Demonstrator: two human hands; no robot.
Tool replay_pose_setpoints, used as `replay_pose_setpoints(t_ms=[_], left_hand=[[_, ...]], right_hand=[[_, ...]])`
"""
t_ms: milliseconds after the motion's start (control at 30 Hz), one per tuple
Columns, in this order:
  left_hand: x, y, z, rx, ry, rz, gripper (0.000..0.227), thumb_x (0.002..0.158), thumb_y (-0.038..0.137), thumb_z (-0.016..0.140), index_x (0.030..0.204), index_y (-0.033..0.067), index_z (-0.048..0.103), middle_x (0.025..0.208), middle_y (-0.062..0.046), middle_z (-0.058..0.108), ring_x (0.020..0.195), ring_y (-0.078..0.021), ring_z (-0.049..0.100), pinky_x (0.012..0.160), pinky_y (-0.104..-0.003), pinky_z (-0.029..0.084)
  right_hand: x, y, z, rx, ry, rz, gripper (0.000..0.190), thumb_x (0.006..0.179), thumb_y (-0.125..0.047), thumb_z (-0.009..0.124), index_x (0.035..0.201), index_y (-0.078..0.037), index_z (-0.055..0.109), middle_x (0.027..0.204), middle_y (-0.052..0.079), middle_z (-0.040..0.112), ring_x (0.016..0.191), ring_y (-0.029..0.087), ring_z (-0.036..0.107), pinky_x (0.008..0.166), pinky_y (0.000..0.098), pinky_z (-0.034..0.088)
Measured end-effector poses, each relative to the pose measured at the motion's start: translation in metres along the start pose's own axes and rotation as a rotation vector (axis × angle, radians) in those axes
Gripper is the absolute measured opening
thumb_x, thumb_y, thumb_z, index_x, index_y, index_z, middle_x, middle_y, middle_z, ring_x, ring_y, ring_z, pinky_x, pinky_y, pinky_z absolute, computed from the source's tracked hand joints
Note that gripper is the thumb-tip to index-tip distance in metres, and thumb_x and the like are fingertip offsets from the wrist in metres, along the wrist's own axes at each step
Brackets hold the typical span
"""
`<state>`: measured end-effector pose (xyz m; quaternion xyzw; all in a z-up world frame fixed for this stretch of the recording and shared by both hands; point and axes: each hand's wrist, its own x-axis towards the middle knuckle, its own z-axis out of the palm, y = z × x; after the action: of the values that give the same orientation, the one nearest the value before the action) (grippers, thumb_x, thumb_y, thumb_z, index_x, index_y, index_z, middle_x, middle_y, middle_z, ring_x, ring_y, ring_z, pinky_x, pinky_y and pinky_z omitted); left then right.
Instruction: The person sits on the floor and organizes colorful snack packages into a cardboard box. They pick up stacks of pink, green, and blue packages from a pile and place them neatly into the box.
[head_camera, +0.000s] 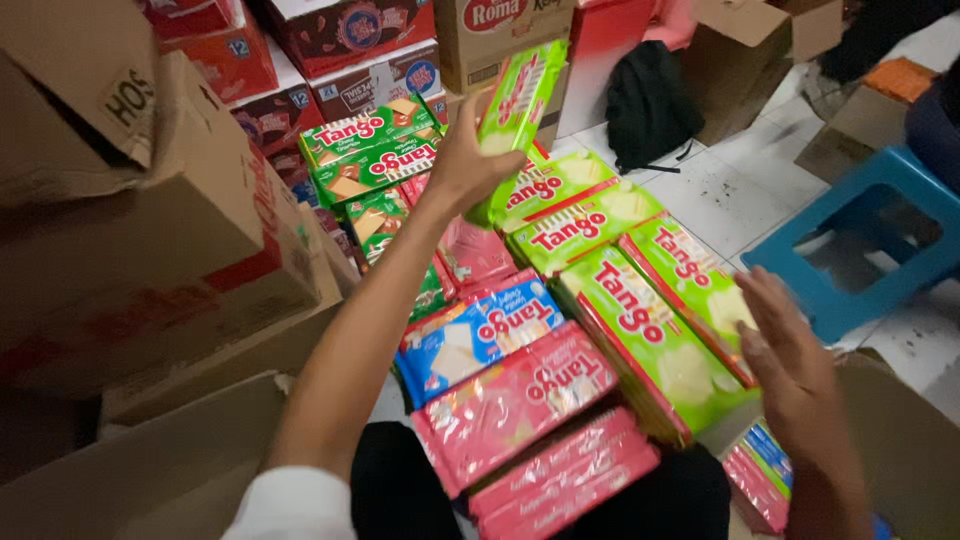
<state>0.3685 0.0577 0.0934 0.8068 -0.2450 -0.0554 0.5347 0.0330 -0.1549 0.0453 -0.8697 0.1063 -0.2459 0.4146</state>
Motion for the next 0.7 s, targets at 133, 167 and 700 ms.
replay_pose_setpoints(t_ms=[133,167,700], left_hand=[[0.102,-0.05,0.024,0.119,0.0,0.047,0.099,0.073,0.038,0.08,0.155,0.021,0.028,0.117,-0.007,0.066,0.085,-0.0157,0.071,0.064,-0.032,0.06],[0.129,-0.07,0.036,0.296,0.007,0.156,0.108,0.074,0.047,0.083,0.159,0.0216,0.02,0.131,-0.013,0.06,0.109,-0.0275,0.058,0.084,-0.045,0.049],[0.17,-0.097,0.065,0.707,-0.605,-0.127,0.079,0.078,0.022,0.062,0.154,0.0344,0.042,0.155,-0.011,0.036,0.147,-0.0361,0.034,0.117,-0.062,0.027]], right_hand=[[0.026,0.016,-0.008,-0.034,0.032,0.158,0.055,0.098,-0.022,0.044,0.151,-0.007,0.046,0.172,0.021,0.032,0.16,0.033,0.029,0.118,0.0488,0.032],[0.031,0.031,-0.008,-0.072,0.006,0.16,0.054,0.097,-0.019,0.047,0.15,-0.009,0.048,0.171,0.019,0.034,0.16,0.031,0.03,0.119,0.0489,0.032],[0.036,0.108,0.032,-0.732,-0.26,-0.178,0.085,0.073,-0.068,0.068,0.151,-0.039,0.05,0.17,0.008,0.034,0.16,0.034,0.026,0.113,0.0691,0.024]])
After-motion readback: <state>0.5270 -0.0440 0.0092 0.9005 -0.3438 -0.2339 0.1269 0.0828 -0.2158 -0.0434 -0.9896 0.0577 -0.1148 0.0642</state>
